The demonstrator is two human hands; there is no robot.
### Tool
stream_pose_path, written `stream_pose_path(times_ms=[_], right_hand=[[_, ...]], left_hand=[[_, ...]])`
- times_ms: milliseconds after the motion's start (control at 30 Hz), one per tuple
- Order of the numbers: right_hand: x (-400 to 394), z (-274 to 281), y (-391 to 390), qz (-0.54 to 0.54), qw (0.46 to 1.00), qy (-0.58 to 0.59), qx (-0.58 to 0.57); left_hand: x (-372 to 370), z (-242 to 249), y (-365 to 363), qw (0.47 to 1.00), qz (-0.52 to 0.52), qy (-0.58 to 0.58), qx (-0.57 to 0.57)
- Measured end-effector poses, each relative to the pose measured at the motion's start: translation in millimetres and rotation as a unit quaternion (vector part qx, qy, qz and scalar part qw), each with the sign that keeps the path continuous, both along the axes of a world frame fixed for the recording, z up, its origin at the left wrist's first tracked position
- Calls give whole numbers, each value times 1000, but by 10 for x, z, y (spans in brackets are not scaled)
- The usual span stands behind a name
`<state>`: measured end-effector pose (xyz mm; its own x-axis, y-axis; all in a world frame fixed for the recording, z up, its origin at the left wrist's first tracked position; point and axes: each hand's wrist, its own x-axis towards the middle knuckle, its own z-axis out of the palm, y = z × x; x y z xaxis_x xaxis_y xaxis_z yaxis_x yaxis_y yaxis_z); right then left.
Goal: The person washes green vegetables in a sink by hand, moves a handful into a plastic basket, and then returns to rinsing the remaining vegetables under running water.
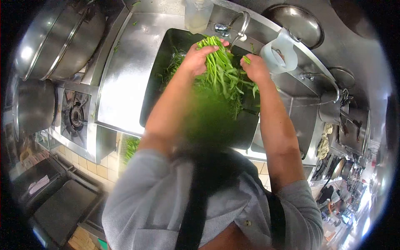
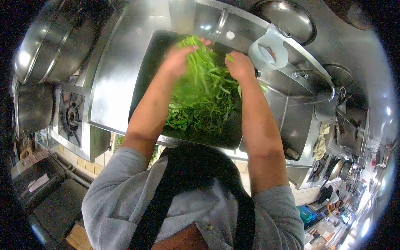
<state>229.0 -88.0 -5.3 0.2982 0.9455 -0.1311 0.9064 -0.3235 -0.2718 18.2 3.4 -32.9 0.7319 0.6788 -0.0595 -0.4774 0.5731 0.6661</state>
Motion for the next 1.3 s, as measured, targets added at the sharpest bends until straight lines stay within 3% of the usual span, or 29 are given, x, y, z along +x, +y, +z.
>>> stream_pose_path(times_ms=[67, 133, 167, 233, 300, 367, 500, 567, 733, 833, 900, 1000, 1033, 1100, 1167, 1300], right_hand=[[92, -119, -11, 29, 999, -12, 19], [23, -43, -23, 14, 981, 173, 84], [-56, 47, -13, 13, 981, 174, 83], [-240, 209, 11, -56, 878, 475, 11], [-304, 170, -2, -40, 883, 468, 7], [-352, 156, -6, -28, 895, 446, -3], [-407, 211, 44, 1, 925, 377, -42], [-411, 264, 48, -98, 925, 367, 15], [-132, 275, 49, -110, 889, 436, 84], [-135, 284, 43, -106, 883, 451, 71], [-184, 295, 43, -100, 885, 452, 59], [-235, 297, 46, -95, 907, 407, 47], [-213, 280, 69, -86, 923, 373, 44], [-153, 185, 102, -79, 937, 338, 40], [-130, 74, 108, -37, 964, 209, 161], [-267, 92, 16, -69, 951, 71, 293]], left_hand=[[-38, -15, 26, 1000, -8, -15, 7], [-58, -17, 32, 999, -18, -38, 9], [-71, 30, 15, 999, -27, -32, 27], [-62, 31, 6, 999, -29, -26, 34], [-61, -2, 22, 998, -31, -20, 43], [-82, -57, 64, 998, -55, 2, -18], [-40, -54, 24, 999, -16, 30, 22], [-66, -42, 32, 987, 19, 154, -35], [-154, -67, 19, 982, 45, 177, 41], [-169, 88, -39, 992, 13, 123, 9], [-184, 495, -207, 974, 57, 215, 52], [-44, 64, -14, 982, -5, 145, 124], [6, -106, 51, 957, 20, 232, 174], [-23, 125, -16, 940, 12, 277, 200], [-17, 242, -67, 921, 4, 319, 225], [-23, 389, -150, 939, 40, 300, 163]])
